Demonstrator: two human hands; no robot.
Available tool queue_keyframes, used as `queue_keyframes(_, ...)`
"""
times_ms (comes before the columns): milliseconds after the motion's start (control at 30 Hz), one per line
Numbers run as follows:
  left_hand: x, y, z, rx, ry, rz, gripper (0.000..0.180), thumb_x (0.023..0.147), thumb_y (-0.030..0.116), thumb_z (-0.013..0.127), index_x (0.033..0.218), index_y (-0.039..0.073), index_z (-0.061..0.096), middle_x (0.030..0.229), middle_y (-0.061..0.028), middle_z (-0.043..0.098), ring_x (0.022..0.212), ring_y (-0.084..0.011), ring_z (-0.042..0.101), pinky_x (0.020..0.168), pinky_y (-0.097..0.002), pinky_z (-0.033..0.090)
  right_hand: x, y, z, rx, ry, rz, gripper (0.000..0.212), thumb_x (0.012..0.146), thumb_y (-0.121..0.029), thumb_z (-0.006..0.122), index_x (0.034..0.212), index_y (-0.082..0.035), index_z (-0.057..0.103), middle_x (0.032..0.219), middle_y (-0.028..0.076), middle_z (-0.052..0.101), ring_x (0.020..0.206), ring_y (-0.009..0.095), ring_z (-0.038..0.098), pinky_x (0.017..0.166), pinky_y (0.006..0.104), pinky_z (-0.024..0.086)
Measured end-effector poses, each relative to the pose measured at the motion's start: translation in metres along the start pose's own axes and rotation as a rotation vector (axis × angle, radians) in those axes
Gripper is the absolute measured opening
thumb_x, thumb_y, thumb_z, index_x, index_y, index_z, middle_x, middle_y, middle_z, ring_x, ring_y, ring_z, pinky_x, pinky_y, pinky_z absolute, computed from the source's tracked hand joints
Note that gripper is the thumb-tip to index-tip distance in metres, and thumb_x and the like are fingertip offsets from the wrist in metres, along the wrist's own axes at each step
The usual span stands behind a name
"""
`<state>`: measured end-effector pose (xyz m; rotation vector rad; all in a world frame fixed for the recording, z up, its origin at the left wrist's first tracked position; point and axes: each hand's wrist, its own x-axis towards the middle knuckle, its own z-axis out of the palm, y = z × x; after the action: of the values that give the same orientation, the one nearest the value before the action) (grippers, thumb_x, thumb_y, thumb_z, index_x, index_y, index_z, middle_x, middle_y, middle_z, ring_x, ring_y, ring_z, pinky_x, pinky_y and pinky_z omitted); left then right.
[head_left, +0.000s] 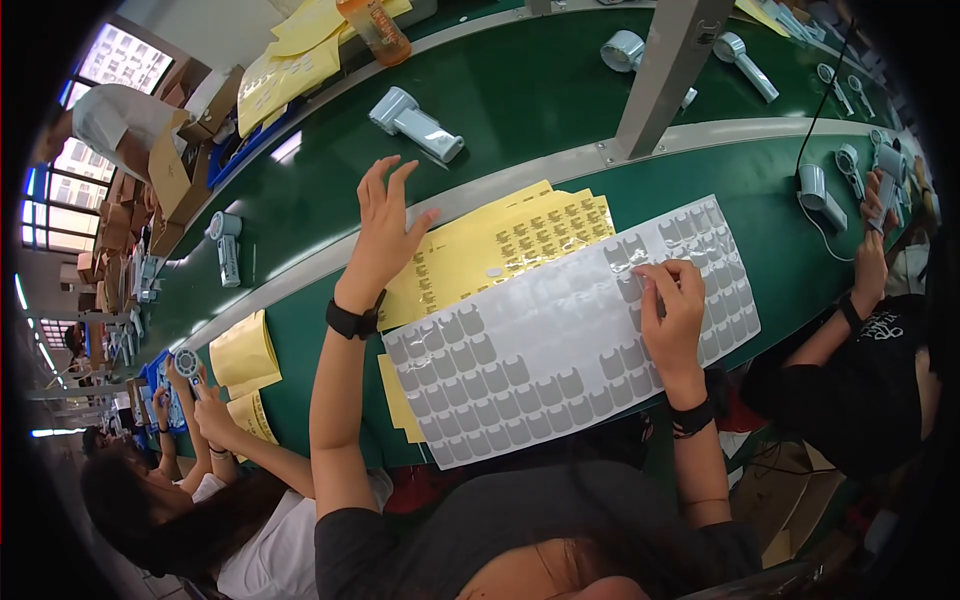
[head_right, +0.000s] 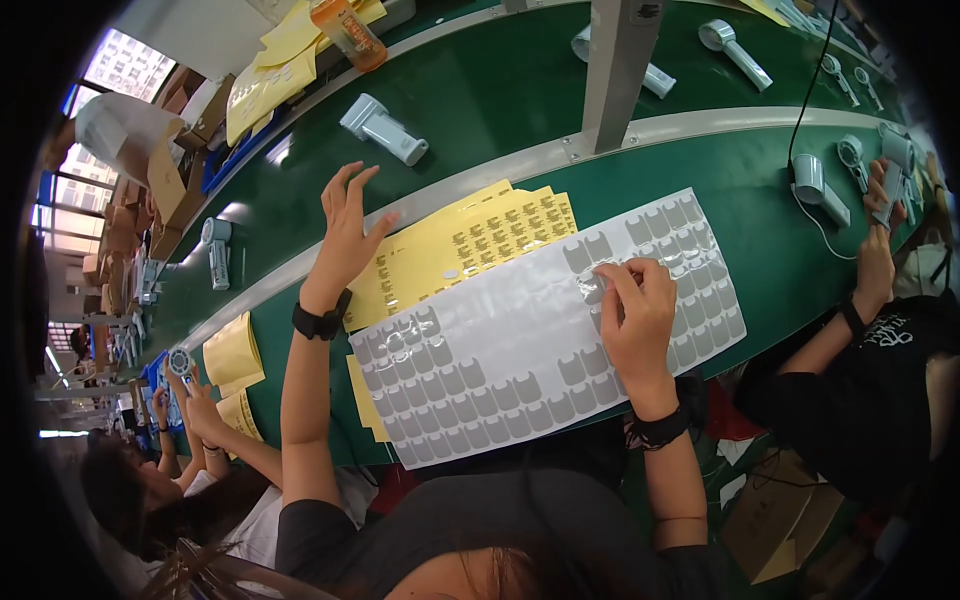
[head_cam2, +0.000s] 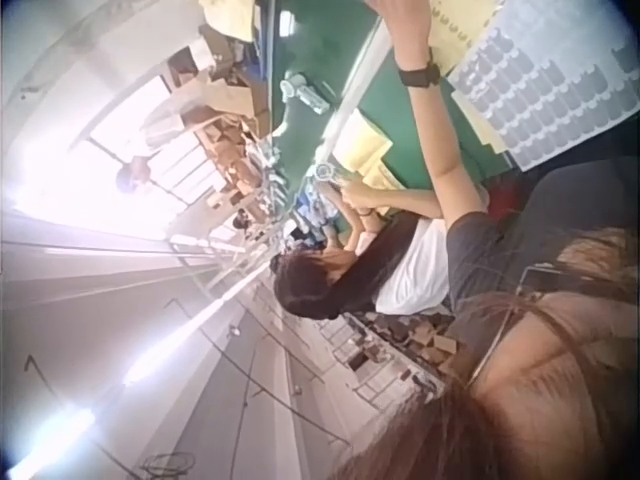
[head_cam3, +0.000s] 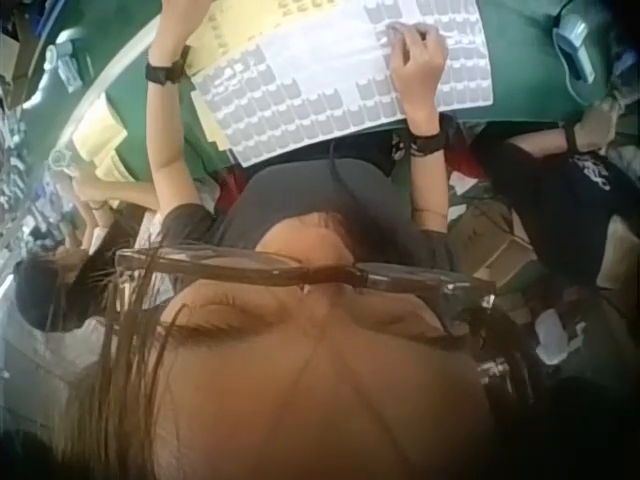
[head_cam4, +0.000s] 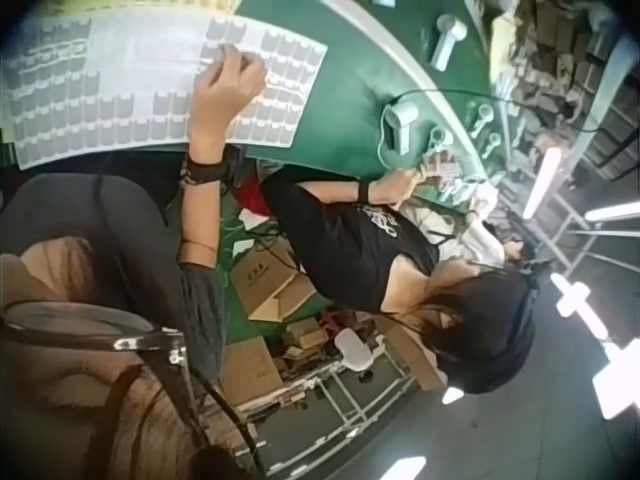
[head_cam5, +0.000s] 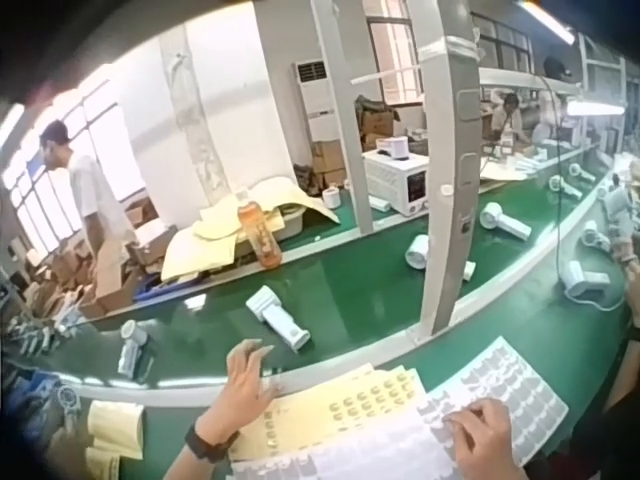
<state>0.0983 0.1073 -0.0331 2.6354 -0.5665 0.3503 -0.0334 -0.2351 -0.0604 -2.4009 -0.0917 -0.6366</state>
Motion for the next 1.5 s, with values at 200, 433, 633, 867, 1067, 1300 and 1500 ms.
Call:
queue_keyframes(200,-0.02,-0.033,-0.012,0.132,0.043,-0.088,0.06,0.085,0.02,0.071,0.137,0.007,0.043,0.141,-0.0165,0.036,0.133,-0.038,0.03,0.112,-0.0451,0.027,0.0,-0.004,0.0,-0.033,-0.037,-0.053,0.017,0.084,0.002,0.059,0.097,-0.004,0.067,0.097,0.012,0.053,0.091,0.03,0.053,0.08,0.0374,0.043)
queue_keyframes(433,-0.046,-0.154,-0.041,0.595,0.327,-0.527,0.068,0.081,0.029,0.074,0.134,-0.001,0.043,0.137,-0.0227,0.042,0.129,-0.041,0.038,0.108,-0.0464,0.032,-0.004,-0.004,-0.002,0.191,-0.05,0.13,0.014,0.085,0.003,0.057,0.096,-0.001,0.065,0.1,0.011,0.055,0.092,0.027,0.053,0.079,0.0377,0.044)
queue_keyframes(633,-0.085,-0.236,-0.084,0.673,0.325,-1.238,0.083,0.083,0.036,0.073,0.139,-0.007,0.03,0.134,-0.0266,0.047,0.129,-0.0429,0.044,0.102,-0.0571,0.038,-0.008,-0.002,-0.001,-0.054,-0.081,-0.035,0.018,0.085,0.001,0.061,0.101,-0.001,0.066,0.104,0.012,0.055,0.097,0.029,0.055,0.081,0.0352,0.047)
queue_keyframes(867,-0.08,-0.208,-0.098,0.522,0.305,-1.101,0.045,0.081,0.042,0.071,0.102,0.003,0.062,0.115,-0.0177,0.062,0.104,-0.0386,0.062,0.085,-0.0477,0.051,-0.006,-0.002,-0.004,-0.042,-0.072,-0.091,0.023,0.083,0.0,0.065,0.106,-0.003,0.067,0.105,0.013,0.055,0.094,0.029,0.053,0.08,0.0375,0.045)
queue_keyframes(1067,-0.044,-0.133,-0.103,0.434,0.776,-0.585,0.037,0.085,0.036,0.071,0.096,0.001,0.066,0.096,-0.0134,0.059,0.084,-0.0291,0.063,0.075,-0.039,0.051,-0.005,-0.003,0.0,-0.024,-0.039,-0.082,0.018,0.082,0.001,0.066,0.1,-0.003,0.069,0.102,0.013,0.055,0.093,0.029,0.054,0.076,0.0357,0.047)
queue_keyframes(1300,0.019,0.001,-0.058,-0.861,0.768,-0.13,0.029,0.098,0.021,0.059,0.108,0.0,0.043,0.108,-0.017,0.067,0.095,-0.0198,0.066,0.083,-0.0311,0.051,-0.002,-0.002,-0.005,0.054,-0.04,-0.028,0.01,0.078,0.001,0.068,0.086,-0.002,0.063,0.103,0.012,0.057,0.097,0.029,0.054,0.084,0.0367,0.045)
queue_keyframes(1500,0.01,0.103,0.004,-1.073,0.308,-0.102,0.044,0.085,0.009,0.074,0.109,0.004,0.038,0.098,-0.0109,0.06,0.084,-0.0201,0.064,0.076,-0.0322,0.053,-0.005,0.008,-0.008,0.432,-0.042,0.161,0.011,0.086,-0.001,0.065,0.094,0.0,0.057,0.102,0.008,0.056,0.098,0.02,0.054,0.085,0.0297,0.043)
